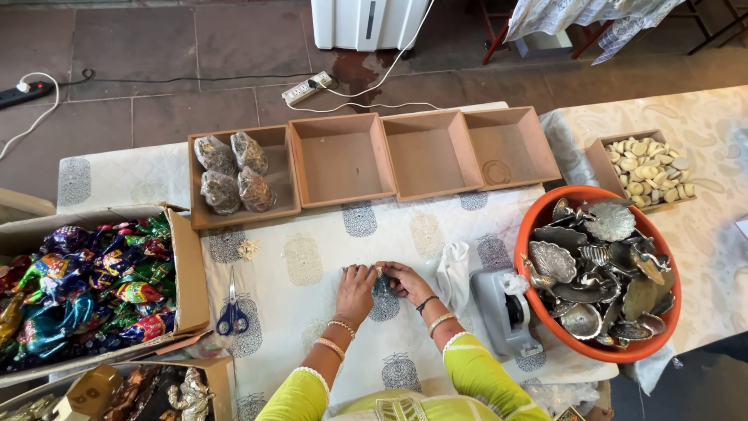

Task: The person takes small decorative figurines from a cardboard box, wraps each one in clear plastic film, presses the film closed around the item, and places the wrapped pieces into a compartmented cardboard tray on the table.

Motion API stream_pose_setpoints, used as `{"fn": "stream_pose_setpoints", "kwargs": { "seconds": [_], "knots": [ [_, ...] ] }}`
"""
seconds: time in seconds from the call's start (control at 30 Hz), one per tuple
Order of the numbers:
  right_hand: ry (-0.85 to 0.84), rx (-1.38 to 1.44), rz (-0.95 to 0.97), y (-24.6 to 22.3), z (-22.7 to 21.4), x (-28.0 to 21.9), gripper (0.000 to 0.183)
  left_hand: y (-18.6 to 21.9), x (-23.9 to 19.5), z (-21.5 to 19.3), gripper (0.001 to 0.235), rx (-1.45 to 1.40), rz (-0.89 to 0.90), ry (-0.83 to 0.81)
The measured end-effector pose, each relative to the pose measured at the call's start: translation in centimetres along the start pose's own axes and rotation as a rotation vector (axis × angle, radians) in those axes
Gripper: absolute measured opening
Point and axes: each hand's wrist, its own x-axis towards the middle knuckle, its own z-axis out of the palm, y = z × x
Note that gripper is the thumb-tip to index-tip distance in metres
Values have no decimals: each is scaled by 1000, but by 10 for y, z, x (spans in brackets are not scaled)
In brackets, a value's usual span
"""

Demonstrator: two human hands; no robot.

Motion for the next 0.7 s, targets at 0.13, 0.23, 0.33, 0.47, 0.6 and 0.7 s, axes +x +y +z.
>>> {"fn": "stream_pose_setpoints", "kwargs": {
  "seconds": [0.13,0.23,0.33,0.47,0.6,0.7],
  "knots": [
    [-22,5,-39,-3,3,-12,24,-1,0,1,52,-36,-2,3],
    [1,-14,-79,4,0,-14,27,-3,1,-2,53,-16,-17,-23],
    [133,-57,-251,40,-22,8,28,-2,2,-5,53,-55,-57,-22],
    [320,-344,-630,27,5,-15,27,-2,3,-2,51,-48,-73,-9],
    [370,-830,-944,-5,49,-51,42,-3,2,0,56,-31,-92,-35],
    [344,-914,-889,-4,62,-53,50,-5,-1,3,58,-68,-105,-27]
  ]
}}
